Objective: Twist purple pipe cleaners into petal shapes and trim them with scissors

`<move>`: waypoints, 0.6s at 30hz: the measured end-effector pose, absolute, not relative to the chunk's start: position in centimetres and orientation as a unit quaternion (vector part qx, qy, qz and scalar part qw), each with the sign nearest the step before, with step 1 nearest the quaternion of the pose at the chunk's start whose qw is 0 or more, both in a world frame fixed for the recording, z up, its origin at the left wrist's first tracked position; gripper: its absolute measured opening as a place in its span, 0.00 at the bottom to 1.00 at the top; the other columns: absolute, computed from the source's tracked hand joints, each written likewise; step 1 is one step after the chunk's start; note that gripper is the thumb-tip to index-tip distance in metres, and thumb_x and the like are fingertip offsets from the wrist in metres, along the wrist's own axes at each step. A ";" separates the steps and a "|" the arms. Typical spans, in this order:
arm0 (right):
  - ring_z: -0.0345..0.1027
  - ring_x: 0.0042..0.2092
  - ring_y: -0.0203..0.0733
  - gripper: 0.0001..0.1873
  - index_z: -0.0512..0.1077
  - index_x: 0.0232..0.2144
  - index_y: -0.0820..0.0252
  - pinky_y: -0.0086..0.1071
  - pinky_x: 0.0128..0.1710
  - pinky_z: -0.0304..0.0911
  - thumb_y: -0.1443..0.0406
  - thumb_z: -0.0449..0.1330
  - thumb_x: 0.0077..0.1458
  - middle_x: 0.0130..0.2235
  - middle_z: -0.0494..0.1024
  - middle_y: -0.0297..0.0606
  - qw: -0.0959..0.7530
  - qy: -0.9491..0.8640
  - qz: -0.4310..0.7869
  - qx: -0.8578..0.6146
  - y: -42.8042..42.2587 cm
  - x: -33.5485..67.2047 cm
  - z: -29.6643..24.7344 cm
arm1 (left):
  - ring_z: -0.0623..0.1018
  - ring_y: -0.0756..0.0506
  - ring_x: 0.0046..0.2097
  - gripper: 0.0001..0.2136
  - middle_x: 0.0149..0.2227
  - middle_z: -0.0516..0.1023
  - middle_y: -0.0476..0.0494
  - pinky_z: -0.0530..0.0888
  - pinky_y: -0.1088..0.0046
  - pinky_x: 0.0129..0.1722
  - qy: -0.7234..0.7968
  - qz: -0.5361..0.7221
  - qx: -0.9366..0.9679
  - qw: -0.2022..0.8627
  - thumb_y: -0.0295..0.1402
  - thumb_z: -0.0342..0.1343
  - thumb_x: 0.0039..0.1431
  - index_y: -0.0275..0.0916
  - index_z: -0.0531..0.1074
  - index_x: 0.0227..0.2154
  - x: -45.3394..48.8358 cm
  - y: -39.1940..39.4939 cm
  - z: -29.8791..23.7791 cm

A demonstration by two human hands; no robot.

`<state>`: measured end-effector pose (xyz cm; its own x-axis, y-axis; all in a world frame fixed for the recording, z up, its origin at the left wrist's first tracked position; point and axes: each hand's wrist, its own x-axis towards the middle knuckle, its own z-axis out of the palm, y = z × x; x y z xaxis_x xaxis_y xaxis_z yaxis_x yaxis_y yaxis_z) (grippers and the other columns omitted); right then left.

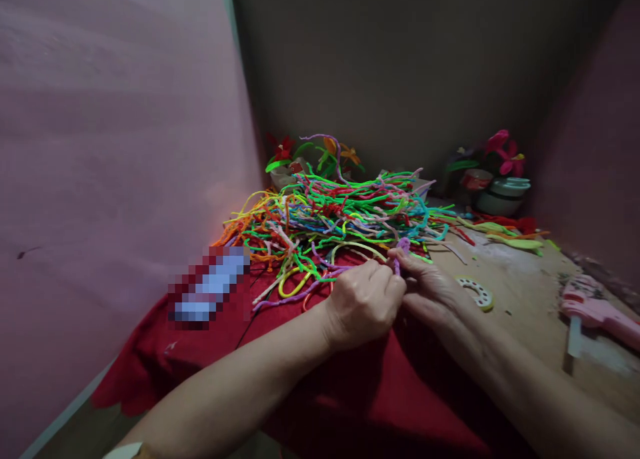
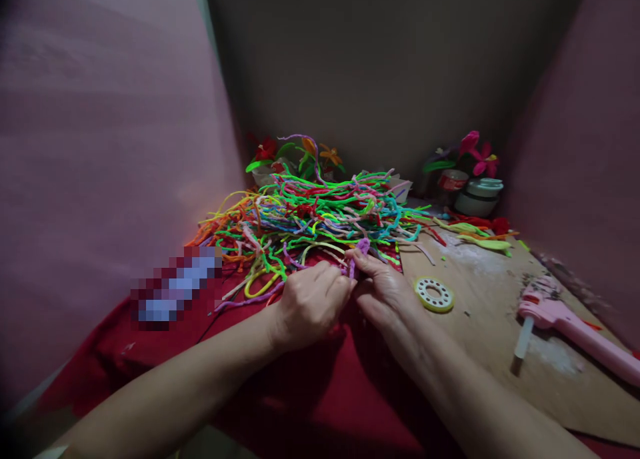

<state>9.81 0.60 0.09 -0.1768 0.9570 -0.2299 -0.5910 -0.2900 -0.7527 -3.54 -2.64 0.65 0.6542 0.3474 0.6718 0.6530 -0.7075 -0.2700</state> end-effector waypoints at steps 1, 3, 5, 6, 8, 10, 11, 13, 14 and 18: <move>0.61 0.24 0.32 0.04 0.74 0.19 0.61 0.27 0.26 0.60 0.72 0.62 0.41 0.22 0.71 0.33 0.540 -0.206 0.736 -0.352 0.4 9.7 0.4 | 0.66 0.48 0.26 0.09 0.23 0.68 0.45 0.61 0.70 0.26 -0.274 -0.302 -0.878 0.250 0.26 0.43 0.57 0.36 0.65 0.24 -3.7 -2.6 0.7; 0.62 0.25 0.31 0.05 0.73 0.19 0.62 0.25 0.27 0.61 0.75 0.62 0.40 0.23 0.72 0.33 0.552 -0.149 0.749 -0.335 0.2 9.4 0.9 | 0.66 0.48 0.28 0.08 0.24 0.68 0.45 0.63 0.71 0.28 -0.261 -0.313 -0.885 0.226 0.25 0.44 0.57 0.35 0.66 0.26 -4.0 -2.4 0.7; 0.62 0.24 0.32 0.07 0.72 0.17 0.61 0.26 0.27 0.61 0.75 0.62 0.38 0.21 0.72 0.32 0.562 -0.142 0.747 -0.326 0.2 9.1 1.1 | 0.67 0.48 0.30 0.05 0.27 0.70 0.44 0.65 0.71 0.31 -0.251 -0.339 -0.887 0.190 0.24 0.45 0.57 0.34 0.66 0.30 -4.3 -1.9 0.8; 0.62 0.24 0.32 0.07 0.71 0.17 0.61 0.26 0.26 0.61 0.76 0.61 0.38 0.21 0.72 0.32 0.564 -0.137 0.754 -0.308 0.2 9.0 1.1 | 0.68 0.48 0.32 0.05 0.28 0.71 0.43 0.67 0.71 0.33 -0.241 -0.352 -0.889 0.167 0.24 0.46 0.56 0.34 0.66 0.32 -4.4 -1.7 0.8; 0.62 0.23 0.33 0.06 0.71 0.18 0.61 0.26 0.24 0.61 0.75 0.61 0.40 0.21 0.72 0.32 0.557 -0.126 0.772 -0.279 0.4 9.0 1.0 | 0.69 0.48 0.35 0.05 0.32 0.72 0.42 0.69 0.70 0.37 -0.223 -0.382 -0.890 0.110 0.23 0.47 0.55 0.34 0.65 0.34 -4.4 -1.2 1.0; 0.62 0.22 0.32 0.06 0.71 0.19 0.63 0.25 0.22 0.60 0.75 0.59 0.43 0.20 0.72 0.33 0.548 -0.113 0.788 -0.257 0.5 9.1 0.8 | 0.70 0.48 0.38 0.07 0.35 0.72 0.41 0.70 0.69 0.39 -0.210 -0.412 -0.885 0.058 0.21 0.49 0.54 0.34 0.65 0.37 -4.4 -0.9 1.2; 0.62 0.21 0.31 0.06 0.71 0.19 0.64 0.24 0.22 0.60 0.75 0.59 0.44 0.20 0.72 0.33 0.544 -0.109 0.794 -0.249 0.5 9.1 0.8 | 0.71 0.48 0.39 0.10 0.36 0.72 0.40 0.70 0.69 0.40 -0.203 -0.422 -0.883 0.041 0.21 0.50 0.54 0.34 0.64 0.39 -4.3 -0.8 1.3; 0.62 0.21 0.31 0.06 0.71 0.20 0.65 0.23 0.21 0.60 0.75 0.58 0.45 0.19 0.72 0.33 0.534 -0.104 0.805 -0.235 0.5 9.2 0.7 | 0.71 0.47 0.41 0.15 0.38 0.72 0.40 0.71 0.69 0.40 -0.186 -0.429 -0.884 0.028 0.21 0.51 0.53 0.35 0.63 0.45 -4.2 -0.8 1.4; 0.62 0.21 0.31 0.06 0.71 0.20 0.65 0.23 0.21 0.60 0.75 0.57 0.45 0.19 0.72 0.33 0.529 -0.103 0.810 -0.231 0.5 9.3 0.7 | 0.71 0.47 0.42 0.17 0.39 0.72 0.39 0.72 0.69 0.41 -0.179 -0.428 -0.885 0.026 0.22 0.52 0.53 0.35 0.62 0.46 -4.2 -0.8 1.4; 0.62 0.21 0.32 0.09 0.70 0.20 0.66 0.24 0.21 0.59 0.77 0.53 0.47 0.19 0.72 0.35 0.523 -0.093 0.814 -0.234 0.3 9.3 0.9 | 0.70 0.46 0.45 0.20 0.42 0.70 0.38 0.72 0.68 0.43 -0.191 -0.422 -0.886 0.025 0.23 0.54 0.53 0.36 0.61 0.50 -4.4 -0.5 1.4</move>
<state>9.35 0.34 0.90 -0.3429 0.8955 -0.2838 -0.8079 -0.4353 -0.3972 -4.39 -0.48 1.35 0.5707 0.3181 0.7570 0.3597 -0.9256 0.1177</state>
